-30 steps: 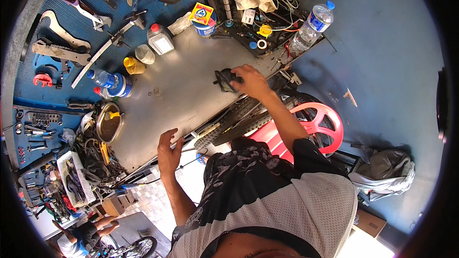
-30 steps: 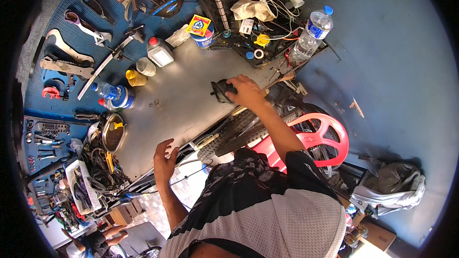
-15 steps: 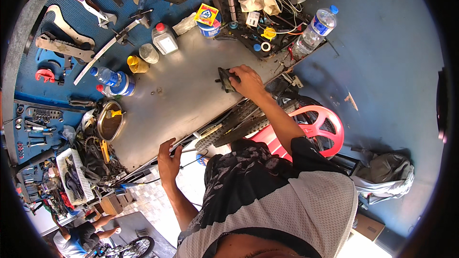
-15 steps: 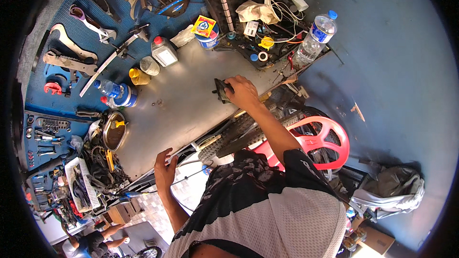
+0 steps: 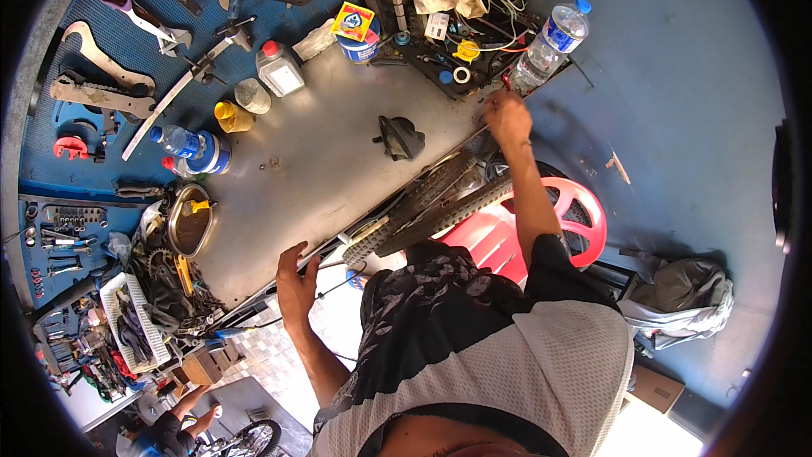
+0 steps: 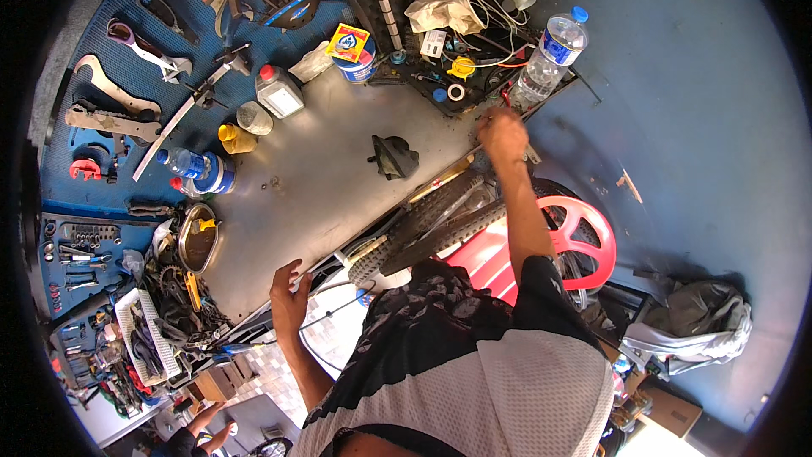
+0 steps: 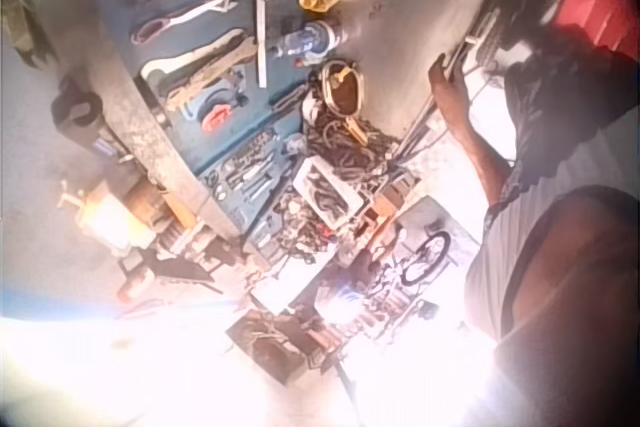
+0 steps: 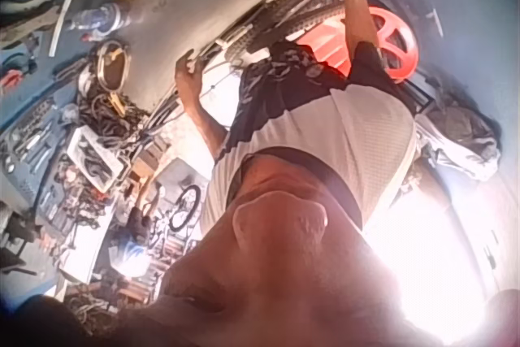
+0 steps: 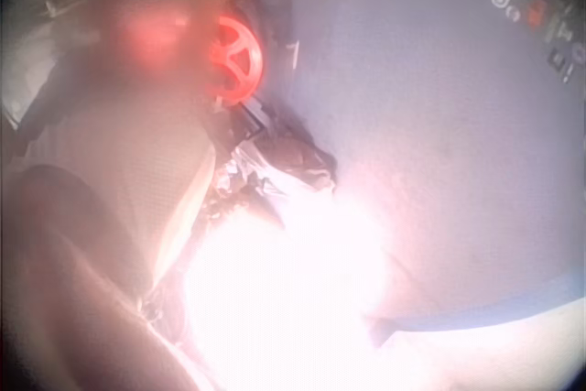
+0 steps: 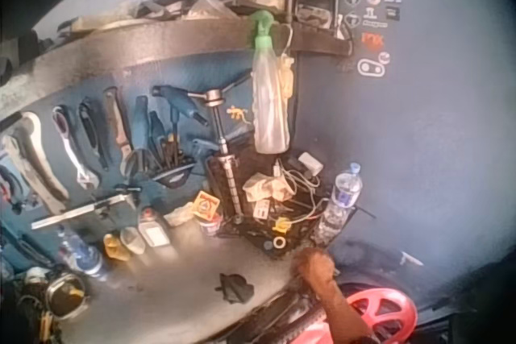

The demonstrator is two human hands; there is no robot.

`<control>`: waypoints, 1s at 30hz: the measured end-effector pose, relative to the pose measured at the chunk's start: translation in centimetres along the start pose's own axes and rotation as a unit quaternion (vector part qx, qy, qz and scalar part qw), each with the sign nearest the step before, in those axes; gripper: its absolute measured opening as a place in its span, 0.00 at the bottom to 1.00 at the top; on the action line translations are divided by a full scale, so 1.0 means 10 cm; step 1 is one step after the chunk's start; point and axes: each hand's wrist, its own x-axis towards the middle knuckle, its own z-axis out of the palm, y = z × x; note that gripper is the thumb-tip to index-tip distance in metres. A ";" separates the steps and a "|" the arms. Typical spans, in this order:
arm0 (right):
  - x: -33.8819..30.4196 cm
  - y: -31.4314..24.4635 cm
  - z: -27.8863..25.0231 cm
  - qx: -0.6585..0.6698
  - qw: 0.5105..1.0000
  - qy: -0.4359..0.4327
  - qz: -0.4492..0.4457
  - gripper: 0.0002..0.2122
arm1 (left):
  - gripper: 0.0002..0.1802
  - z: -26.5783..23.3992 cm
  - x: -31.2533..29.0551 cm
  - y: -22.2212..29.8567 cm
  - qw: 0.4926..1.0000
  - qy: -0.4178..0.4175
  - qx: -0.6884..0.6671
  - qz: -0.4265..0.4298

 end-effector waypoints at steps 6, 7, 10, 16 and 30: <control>0.56 0.57 -0.06 -0.101 0.988 -0.074 0.089 0.16 | 0.21 0.01 0.03 0.02 1.000 -0.008 0.002 -0.001; 0.63 0.59 -0.04 -0.116 0.982 -0.107 0.100 0.16 | 0.21 0.01 0.05 0.03 1.000 -0.009 0.002 0.004; 0.81 0.61 0.00 -0.141 0.971 -0.153 0.117 0.19 | 0.21 0.02 0.08 0.07 1.000 -0.010 -0.003 0.004; 0.87 0.63 -0.03 -0.154 0.969 -0.157 0.110 0.16 | 0.20 0.03 0.06 0.04 1.000 -0.002 -0.001 -0.003; 0.65 0.74 0.12 0.076 0.992 -0.096 0.029 0.16 | 0.21 0.04 0.07 -0.03 1.000 -0.014 0.009 0.017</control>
